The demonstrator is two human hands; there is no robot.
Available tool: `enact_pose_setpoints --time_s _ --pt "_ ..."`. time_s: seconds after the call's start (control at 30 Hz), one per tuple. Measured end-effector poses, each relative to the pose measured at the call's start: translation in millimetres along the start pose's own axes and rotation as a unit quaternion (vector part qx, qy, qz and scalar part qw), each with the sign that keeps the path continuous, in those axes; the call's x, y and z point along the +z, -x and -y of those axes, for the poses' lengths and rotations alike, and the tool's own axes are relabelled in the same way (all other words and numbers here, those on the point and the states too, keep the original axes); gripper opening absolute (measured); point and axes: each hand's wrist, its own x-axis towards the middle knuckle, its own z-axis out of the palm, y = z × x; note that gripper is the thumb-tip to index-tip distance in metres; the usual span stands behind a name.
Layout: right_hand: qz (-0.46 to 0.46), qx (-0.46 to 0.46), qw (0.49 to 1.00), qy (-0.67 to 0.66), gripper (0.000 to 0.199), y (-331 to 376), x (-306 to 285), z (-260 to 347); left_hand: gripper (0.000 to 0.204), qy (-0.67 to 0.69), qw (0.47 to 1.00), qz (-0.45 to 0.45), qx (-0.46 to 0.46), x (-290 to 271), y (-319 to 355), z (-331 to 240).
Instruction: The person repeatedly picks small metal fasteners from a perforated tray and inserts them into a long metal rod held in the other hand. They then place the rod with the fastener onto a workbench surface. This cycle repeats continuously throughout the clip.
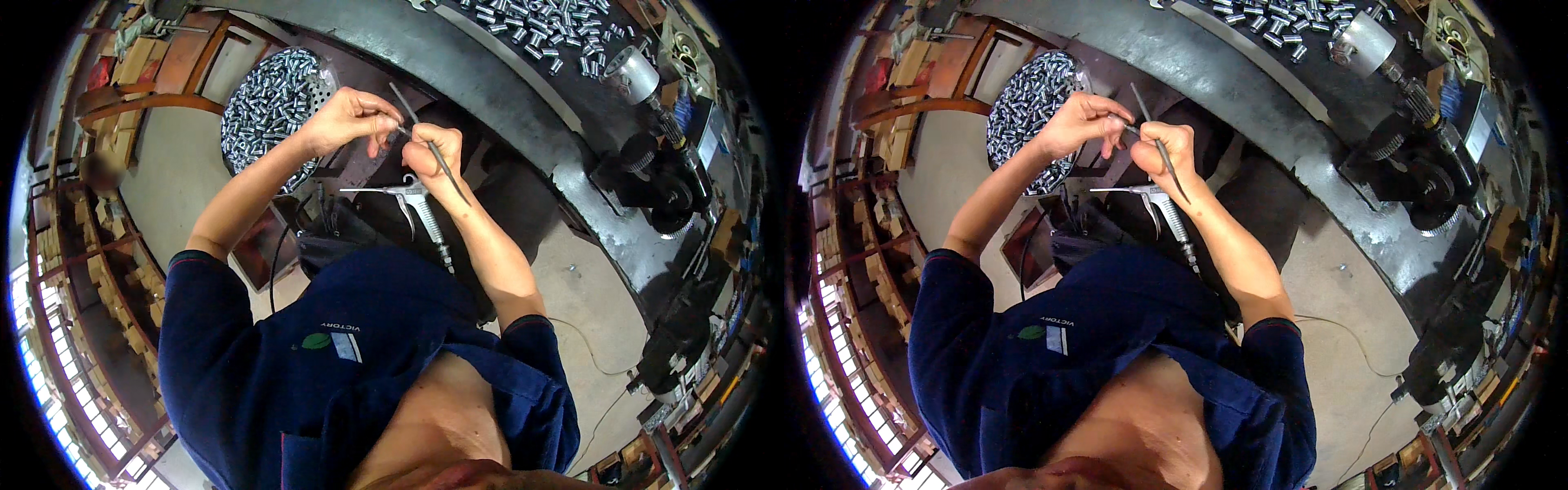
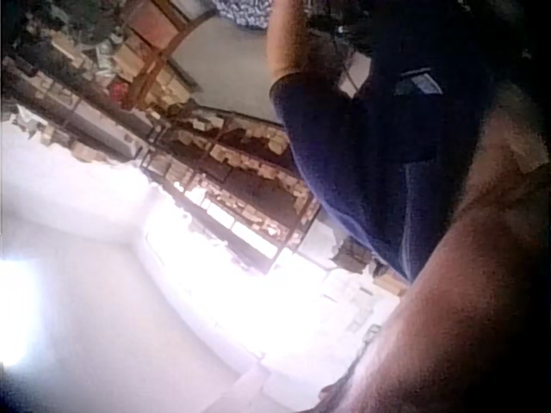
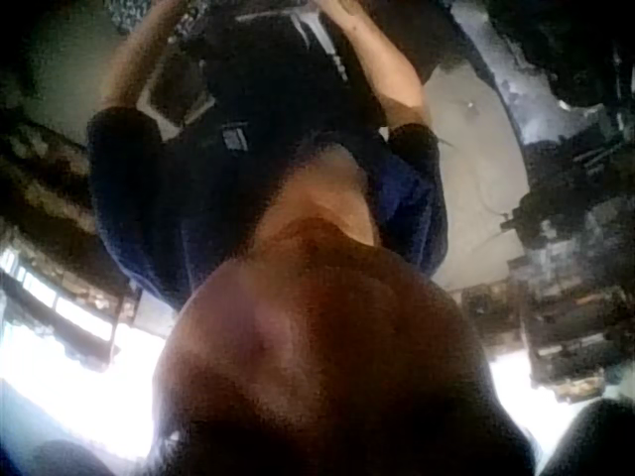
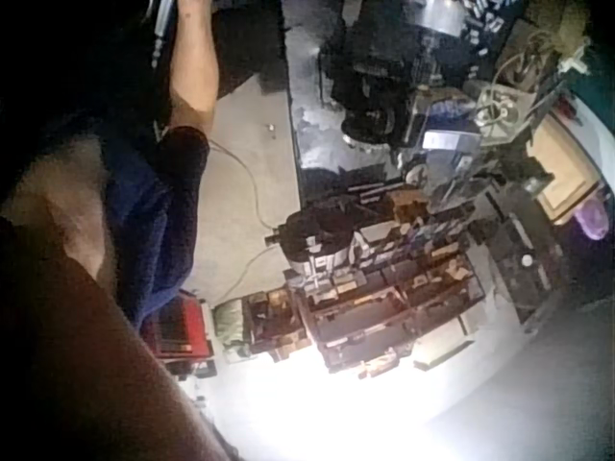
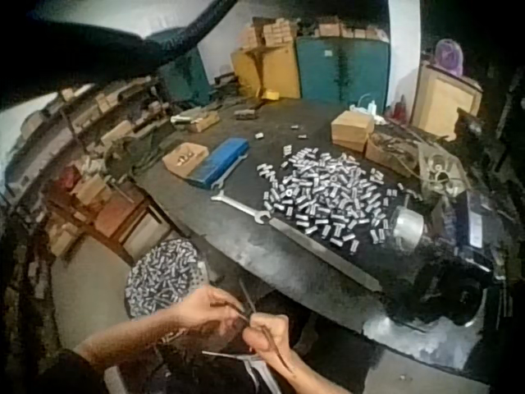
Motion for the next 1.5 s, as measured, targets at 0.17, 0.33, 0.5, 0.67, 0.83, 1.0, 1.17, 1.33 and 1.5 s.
enact_pose_setpoints --time_s 0.17,0.33,0.5,0.67,0.83,1.0,1.17,1.33,1.5 --pt "-0.007 -0.005 0.999 0.053 0.020 1.8 0.5 4.4 0.026 0.025 0.999 -0.028 -0.024 8.7 -1.3 1.1" --pt "-0.005 0.216 0.917 -0.335 0.022 -4.5 3.8 2.3 0.015 0.002 0.998 -0.044 0.036 1.9 -3.1 9.1" --pt "-0.026 0.132 0.954 -0.269 0.023 -10.1 -5.5 17.1 0.016 -0.272 0.942 -0.175 0.087 -30.4 -1.7 7.5" --pt "0.028 0.108 0.960 -0.255 0.026 -2.5 -0.5 32.3 0.018 -0.498 0.823 -0.227 0.149 -39.9 -0.8 19.9" --pt "0.051 0.096 0.971 -0.215 0.028 0.1 -0.9 31.2 0.019 -0.528 0.811 -0.216 0.131 -35.0 -5.0 19.4" --pt "0.053 0.116 0.966 -0.224 0.026 -2.1 -1.0 32.4 0.021 -0.539 0.800 -0.186 0.188 -29.0 -12.3 22.9" --pt "0.046 0.106 0.988 -0.108 0.018 -5.8 6.5 15.6 0.029 -0.484 0.825 -0.150 0.250 -1.8 -17.2 22.8" --pt "0.007 0.063 0.994 -0.093 0.019 -6.4 -2.2 20.5 0.022 -0.532 0.796 -0.175 0.227 -18.3 -25.7 3.9" --pt "-0.020 0.054 0.967 -0.247 0.027 -3.4 -14.5 12.4 0.019 -0.582 0.734 -0.243 0.250 -51.3 -66.5 -32.8"
